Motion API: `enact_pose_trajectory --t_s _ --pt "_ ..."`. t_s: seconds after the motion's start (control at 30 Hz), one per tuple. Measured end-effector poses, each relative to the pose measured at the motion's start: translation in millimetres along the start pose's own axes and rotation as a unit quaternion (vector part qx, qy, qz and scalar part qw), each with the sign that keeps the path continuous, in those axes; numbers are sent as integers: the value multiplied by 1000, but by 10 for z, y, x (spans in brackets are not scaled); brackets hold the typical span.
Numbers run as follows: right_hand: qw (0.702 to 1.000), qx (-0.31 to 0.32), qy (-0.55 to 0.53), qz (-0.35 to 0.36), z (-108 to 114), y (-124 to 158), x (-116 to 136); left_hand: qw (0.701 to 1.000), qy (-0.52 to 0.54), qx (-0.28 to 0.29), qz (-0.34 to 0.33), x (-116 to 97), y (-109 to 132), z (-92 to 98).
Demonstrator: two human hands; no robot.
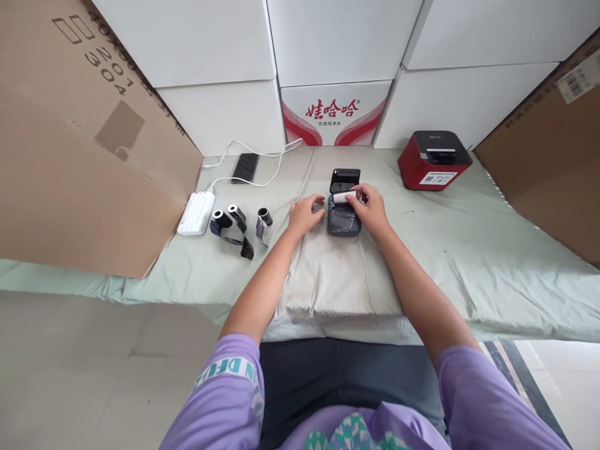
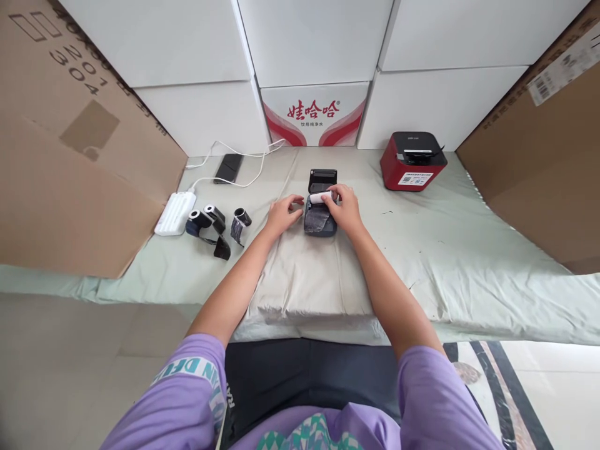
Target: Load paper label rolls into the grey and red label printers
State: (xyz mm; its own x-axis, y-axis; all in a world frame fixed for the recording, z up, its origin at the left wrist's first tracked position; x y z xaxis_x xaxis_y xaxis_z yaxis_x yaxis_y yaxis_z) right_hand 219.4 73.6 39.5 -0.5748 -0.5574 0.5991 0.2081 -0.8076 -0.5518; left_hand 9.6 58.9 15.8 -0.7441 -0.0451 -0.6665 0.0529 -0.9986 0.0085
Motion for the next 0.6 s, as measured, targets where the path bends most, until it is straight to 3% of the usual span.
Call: enact_pose_trajectory --t_s 0.23,0.33,0.6 --pt "998 16 21 -51 -75 37 -155 1000 -4 1 5 18 2 3" --pt "998 -7 20 -64 -80 43 -196 1000 2 0 -2 29 -8 -7" --pt "970 -42 -223 -88 -110 -13 -172 1000 -7 -1 5 15 10 -10"
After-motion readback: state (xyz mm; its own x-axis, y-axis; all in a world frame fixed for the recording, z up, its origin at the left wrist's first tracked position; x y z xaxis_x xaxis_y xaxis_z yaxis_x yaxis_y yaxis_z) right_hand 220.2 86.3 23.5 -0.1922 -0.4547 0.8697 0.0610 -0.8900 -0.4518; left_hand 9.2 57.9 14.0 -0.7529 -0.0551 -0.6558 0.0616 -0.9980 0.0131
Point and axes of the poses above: each hand's wrist, its own y-axis away from the middle knuckle, its own z-axis out of the back of the hand, x = y × z, the point moved 6 cm from there along -y, towards the middle knuckle, and after that the axes turned 13 degrees about z, right-handed, at the moved point
